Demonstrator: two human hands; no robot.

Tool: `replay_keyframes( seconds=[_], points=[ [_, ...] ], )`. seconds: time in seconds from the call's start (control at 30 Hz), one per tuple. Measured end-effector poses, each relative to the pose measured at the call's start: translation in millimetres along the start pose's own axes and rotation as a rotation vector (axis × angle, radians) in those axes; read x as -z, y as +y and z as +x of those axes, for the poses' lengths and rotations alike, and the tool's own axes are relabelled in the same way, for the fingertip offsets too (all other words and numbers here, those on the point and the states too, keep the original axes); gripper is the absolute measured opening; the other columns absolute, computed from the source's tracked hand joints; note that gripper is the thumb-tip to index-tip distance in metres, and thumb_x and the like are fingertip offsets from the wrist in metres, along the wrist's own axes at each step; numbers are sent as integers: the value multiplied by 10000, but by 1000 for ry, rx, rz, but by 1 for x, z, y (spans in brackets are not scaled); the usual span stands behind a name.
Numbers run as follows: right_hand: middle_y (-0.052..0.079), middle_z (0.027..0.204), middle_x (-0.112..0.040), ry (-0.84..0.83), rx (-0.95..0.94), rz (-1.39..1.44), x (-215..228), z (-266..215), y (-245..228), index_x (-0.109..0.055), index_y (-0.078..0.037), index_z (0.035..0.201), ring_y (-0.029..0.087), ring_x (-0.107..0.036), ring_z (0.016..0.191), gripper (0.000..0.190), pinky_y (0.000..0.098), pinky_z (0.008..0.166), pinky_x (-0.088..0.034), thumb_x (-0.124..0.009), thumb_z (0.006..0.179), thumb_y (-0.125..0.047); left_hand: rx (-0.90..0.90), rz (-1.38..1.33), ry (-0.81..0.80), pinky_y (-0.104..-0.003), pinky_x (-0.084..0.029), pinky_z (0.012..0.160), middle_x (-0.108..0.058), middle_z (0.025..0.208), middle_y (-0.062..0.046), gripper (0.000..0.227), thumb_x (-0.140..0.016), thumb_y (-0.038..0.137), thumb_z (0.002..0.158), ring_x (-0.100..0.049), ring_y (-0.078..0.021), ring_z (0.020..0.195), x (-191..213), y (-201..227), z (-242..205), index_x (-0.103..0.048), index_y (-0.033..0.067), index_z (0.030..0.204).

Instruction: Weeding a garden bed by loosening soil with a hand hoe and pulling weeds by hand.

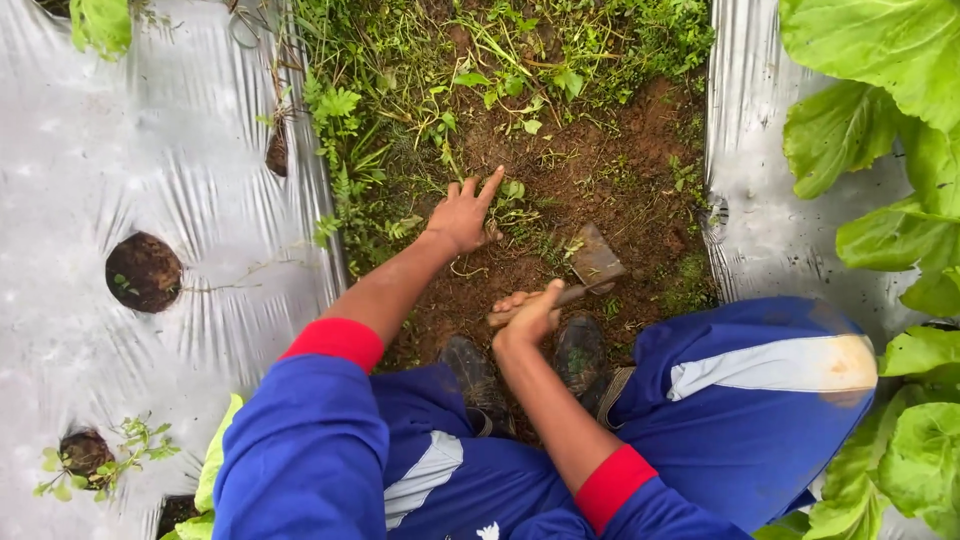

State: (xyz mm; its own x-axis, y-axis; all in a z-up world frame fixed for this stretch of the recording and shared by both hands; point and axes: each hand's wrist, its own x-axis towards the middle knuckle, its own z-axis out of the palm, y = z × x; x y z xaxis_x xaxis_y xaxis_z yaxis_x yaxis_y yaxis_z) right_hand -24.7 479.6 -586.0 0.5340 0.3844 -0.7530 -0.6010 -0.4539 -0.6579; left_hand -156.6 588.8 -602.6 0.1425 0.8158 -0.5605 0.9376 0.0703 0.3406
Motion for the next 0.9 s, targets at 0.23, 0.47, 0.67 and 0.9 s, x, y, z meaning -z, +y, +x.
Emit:
replay_keyframes(
  seconds=[0.23, 0.47, 0.67, 0.9],
  points=[
    [-25, 480, -453, -245, -39, -168, -36, -69, -6, -443, -177, 894, 149, -438, 316, 424, 311, 250, -361, -548, 1033, -564, -91, -26, -72, -494, -609, 960, -289, 1629, -244, 1179, -767, -35, 878, -480, -458, 1395, 36, -2, -30, 11, 361, 1670],
    [-45, 447, -467, -377, 217, -160, -52, -36, -53, -481, -191, 815, 107, -456, 282, 387, 246, 207, -355, -476, 1096, -457, -201, 415, 95, -602, -323, 1167, -164, 1695, -208, 1024, -749, 450, 895, -265, -437, 1495, 50, -8, -49, -99, 316, 1675],
    [-26, 470, -410, -235, 341, 42, -52, 13, -93, -444, -179, 816, 132, -423, 298, 367, 280, 254, -392, -526, 1055, -445, -572, 708, 22, -590, -268, 1205, -359, 1615, -109, 714, -693, 462, 926, -281, -351, 1505, -29, 52, -16, -443, 224, 1551],
    [34, 463, -385, -187, 242, 46, -42, 17, -99, -432, -156, 813, 172, -389, 292, 398, 318, 268, -367, -580, 1016, -465, -804, 515, 257, -429, -576, 888, -788, 1093, -17, 172, -640, 134, 905, -729, -233, 1045, -35, 66, 17, -797, 194, 941]
  ],
)
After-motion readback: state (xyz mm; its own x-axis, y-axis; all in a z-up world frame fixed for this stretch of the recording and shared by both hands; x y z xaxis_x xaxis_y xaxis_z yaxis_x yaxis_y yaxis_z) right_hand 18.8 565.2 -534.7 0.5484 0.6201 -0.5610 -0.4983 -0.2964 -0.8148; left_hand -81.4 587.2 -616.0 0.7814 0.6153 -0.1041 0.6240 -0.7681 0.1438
